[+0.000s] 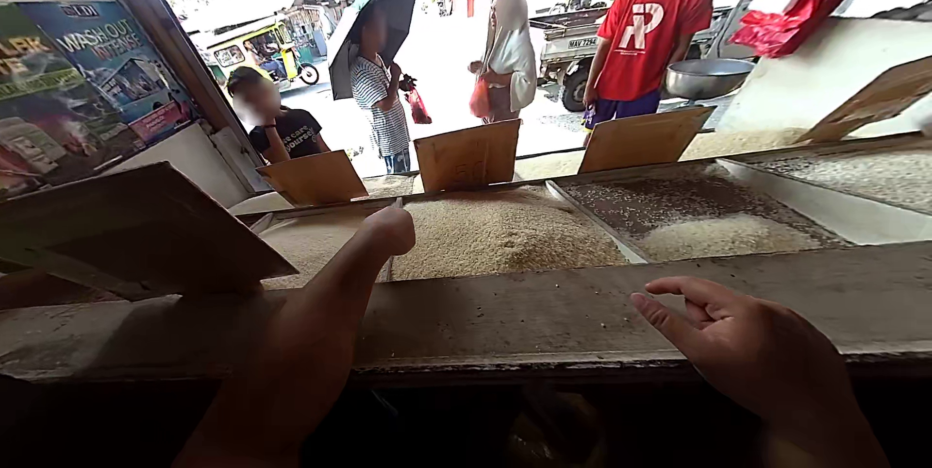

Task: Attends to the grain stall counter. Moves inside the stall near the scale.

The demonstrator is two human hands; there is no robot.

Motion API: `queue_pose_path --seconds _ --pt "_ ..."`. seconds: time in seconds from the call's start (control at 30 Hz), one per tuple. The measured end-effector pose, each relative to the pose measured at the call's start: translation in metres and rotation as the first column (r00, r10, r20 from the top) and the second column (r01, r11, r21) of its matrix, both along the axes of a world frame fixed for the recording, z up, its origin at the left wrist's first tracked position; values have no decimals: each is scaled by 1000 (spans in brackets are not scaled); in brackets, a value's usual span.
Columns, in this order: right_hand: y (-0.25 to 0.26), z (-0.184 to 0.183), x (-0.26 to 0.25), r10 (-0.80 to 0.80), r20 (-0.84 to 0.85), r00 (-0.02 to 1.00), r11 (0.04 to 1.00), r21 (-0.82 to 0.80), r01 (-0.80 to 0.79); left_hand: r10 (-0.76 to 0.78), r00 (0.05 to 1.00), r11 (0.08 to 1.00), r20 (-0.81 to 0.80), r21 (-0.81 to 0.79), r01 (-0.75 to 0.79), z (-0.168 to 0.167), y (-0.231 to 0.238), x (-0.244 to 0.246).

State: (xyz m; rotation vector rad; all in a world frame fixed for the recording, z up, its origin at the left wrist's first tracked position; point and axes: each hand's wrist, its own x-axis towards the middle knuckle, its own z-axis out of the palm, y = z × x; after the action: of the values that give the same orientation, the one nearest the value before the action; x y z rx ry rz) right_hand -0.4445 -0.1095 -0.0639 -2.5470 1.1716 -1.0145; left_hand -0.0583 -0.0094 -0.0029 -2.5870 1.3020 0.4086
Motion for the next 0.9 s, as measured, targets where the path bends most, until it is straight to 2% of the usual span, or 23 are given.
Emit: queue_pose_path --seconds 0.07,0.1,0.13,0.17,0.2,0.27,0.33,0.37,0.4,0.43,0.47,0.5,0.53,0.57,0.6,0.67,0.73,0.8,0.87,0.9 --pt "2 -4 1 -9 102 995 995 -102 20 18 999 994 39 -105 -14 13 2 -17" --pt "8 -10 0 11 209 978 978 -204 33 -6 996 967 93 -254 29 20 7 -26" --pt "20 -17 -1 59 329 942 948 -314 50 -56 986 897 160 -425 120 27 15 -37" --pt "38 -24 -5 126 405 906 904 -422 63 -122 967 788 222 -571 230 38 25 -54" --pt "60 -31 -12 194 427 883 864 -500 52 -208 927 623 313 -688 372 49 37 -76" --pt "112 -58 -34 323 321 890 811 -579 -85 -360 777 243 516 -753 612 56 72 -136" --pt "157 -96 -67 389 118 914 779 -572 -257 -526 577 -82 624 -713 696 25 117 -207" --pt "175 -117 -88 392 40 919 790 -526 -314 -608 467 -204 642 -694 690 -3 136 -240" --pt "191 -139 -111 376 2 926 827 -452 -335 -681 366 -277 635 -685 674 -37 151 -269" --pt "208 -162 -138 339 11 941 887 -336 -316 -750 282 -316 598 -699 641 -75 160 -296" --pt "229 -179 -170 281 40 959 951 -147 -272 -806 233 -316 544 -729 608 -118 162 -326" --pt "254 -188 -204 216 89 972 968 108 -225 -855 211 -279 475 -762 585 -161 162 -360" --pt "280 -190 -239 131 144 981 909 377 -177 -896 199 -224 398 -791 570 -198 161 -401" --pt "305 -192 -273 20 180 983 817 565 -120 -932 181 -169 315 -816 554 -227 162 -450" --pt "329 -193 -307 -103 193 976 724 687 -59 -961 140 -128 237 -837 533 -244 166 -501" --pt "380 -196 -365 -306 134 943 576 814 71 -994 -34 -109 106 -862 496 -259 184 -597" --pt "424 -191 -422 -383 -2 924 398 902 167 -967 -247 -169 55 -866 470 -257 205 -675" --pt "461 -190 -477 -438 -129 890 220 944 245 -906 -421 -252 50 -862 440 -256 216 -737" --pt "488 -190 -525 -542 -217 812 56 955 292 -848 -530 -292 14 -846 446 -257 218 -790" --pt "496 -195 -545 -617 -234 752 2 954 299 -824 -566 -297 -19 -838 459 -259 216 -815"
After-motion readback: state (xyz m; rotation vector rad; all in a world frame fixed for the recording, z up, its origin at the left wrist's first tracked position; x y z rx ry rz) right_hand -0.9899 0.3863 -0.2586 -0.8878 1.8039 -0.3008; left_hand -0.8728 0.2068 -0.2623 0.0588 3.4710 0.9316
